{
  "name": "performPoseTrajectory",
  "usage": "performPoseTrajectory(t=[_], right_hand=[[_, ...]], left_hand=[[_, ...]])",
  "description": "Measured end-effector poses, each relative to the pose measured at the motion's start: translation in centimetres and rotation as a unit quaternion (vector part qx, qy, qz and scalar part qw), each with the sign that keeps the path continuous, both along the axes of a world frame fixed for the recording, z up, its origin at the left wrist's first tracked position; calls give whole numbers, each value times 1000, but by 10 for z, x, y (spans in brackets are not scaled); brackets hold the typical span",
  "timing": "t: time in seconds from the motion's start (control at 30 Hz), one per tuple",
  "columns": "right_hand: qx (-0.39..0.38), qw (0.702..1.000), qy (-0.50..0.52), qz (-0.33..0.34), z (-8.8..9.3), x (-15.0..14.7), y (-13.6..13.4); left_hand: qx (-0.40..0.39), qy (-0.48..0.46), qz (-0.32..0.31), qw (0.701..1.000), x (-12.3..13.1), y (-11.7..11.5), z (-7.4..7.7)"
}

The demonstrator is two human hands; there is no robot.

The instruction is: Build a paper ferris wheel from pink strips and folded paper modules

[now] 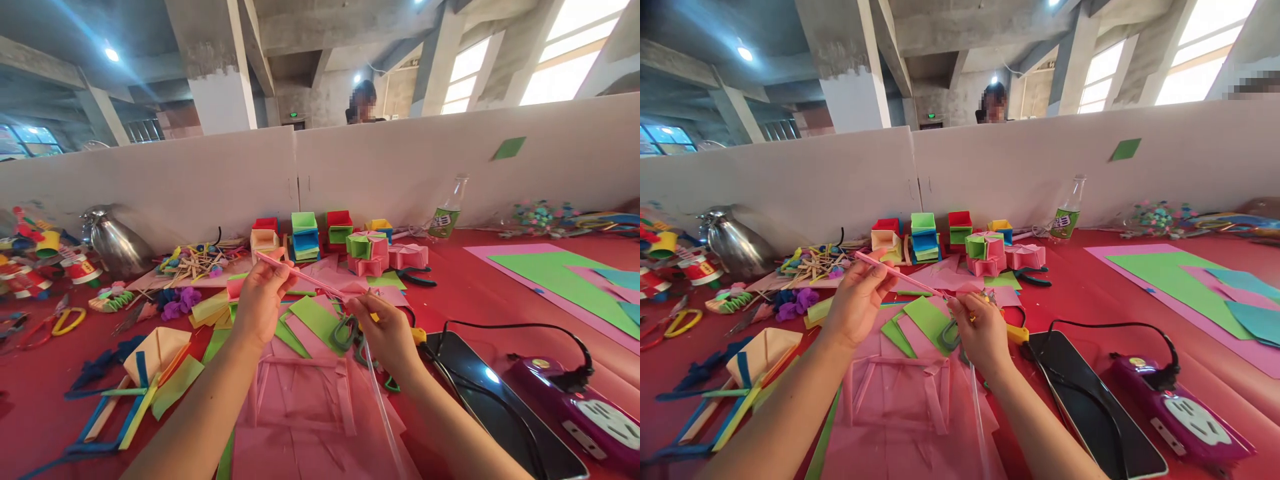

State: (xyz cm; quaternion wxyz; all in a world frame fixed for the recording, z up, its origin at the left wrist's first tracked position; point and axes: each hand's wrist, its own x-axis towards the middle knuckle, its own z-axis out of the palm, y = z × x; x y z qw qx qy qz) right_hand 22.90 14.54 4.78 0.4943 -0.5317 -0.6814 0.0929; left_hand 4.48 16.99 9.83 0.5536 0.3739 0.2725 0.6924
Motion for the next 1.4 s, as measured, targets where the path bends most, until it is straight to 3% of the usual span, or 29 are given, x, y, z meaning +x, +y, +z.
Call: performPoseTrajectory(t=[0.4,0.5,0.7,0.77,0.83,0.9,0.97,1.1,1.4], right_hand=[[4,999,31,37,-3,-5,-1],[-21,1000,-5,0,-2,-4,-2],[-156,980,-83,-87,3,3,2],[-146,987,-42,-58,6,5,1],[-133,990,37,34,11,4,-2],[-159,974,94,132,17,1,-9],[-197,956,107,187,22,-3,-15],[-208,948,119,211,26,-8,-23],[-179,962,101,179,25,-11,-27]], left_hand=[[3,1,-14,1000,-6,-5,10],[-7,18,-33,999,-6,-4,9],[-10,70,-81,994,-3,-10,8],[-12,83,-97,992,-2,-12,8],[-12,104,-114,988,0,-14,8],[-12,134,-127,983,2,-16,7],[-7,164,-137,977,4,-19,5],[1,207,-148,967,8,-25,4],[6,232,-163,959,10,-34,6]])
